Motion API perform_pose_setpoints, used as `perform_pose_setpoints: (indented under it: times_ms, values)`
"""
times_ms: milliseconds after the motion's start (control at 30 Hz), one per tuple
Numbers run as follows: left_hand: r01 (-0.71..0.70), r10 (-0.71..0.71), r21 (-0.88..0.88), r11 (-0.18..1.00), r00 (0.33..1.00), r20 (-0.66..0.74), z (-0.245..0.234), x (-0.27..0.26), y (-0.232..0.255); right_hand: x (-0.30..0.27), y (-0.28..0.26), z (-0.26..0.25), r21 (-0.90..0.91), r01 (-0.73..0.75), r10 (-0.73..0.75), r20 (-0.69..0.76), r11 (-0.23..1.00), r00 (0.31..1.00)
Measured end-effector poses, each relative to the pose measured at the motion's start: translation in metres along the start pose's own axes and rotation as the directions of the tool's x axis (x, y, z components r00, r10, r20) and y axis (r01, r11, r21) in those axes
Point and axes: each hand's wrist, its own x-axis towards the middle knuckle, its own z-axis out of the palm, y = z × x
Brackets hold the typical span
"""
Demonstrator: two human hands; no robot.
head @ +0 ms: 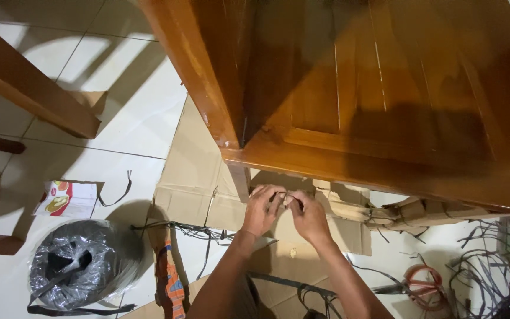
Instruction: Wrapping the legs of a wooden chair with cardboard and securing it with plastic ties for shipping
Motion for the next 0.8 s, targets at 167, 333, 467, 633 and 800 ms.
perform_pose_setpoints:
  times_ms: [167,333,467,633,800]
  values:
    - [0.02,-0.02,-0.002,1.0,0.999,0.05,0.0,-0.003,-0.008,0.012,0.005,0.013,0.472,-0.262,0.259,0.071,0.842,0.963]
    - [-0.055,0.053,0.023,0.998,0.997,0.051,-0.004,0.002,-0.001,0.02,0.017,0.023,0.573,-0.283,0.271,0.109,0.769,0.956]
    - [-0.056,0.056,0.005,0.998,0.998,0.019,-0.002,0.002,0.0,0.017,0.0,0.015,0.583,-0.301,0.279,0.13,0.755,0.951]
    - [0.001,0.0,-0.025,1.0,1.0,0.023,-0.005,0.007,0.011,0.016,0.001,0.01,0.574,-0.304,0.288,0.121,0.76,0.95]
    - [0.143,-0.145,-0.034,0.989,0.988,-0.054,0.007,0.007,0.016,-0.004,-0.01,-0.001,0.395,-0.094,0.1,0.004,0.914,0.995]
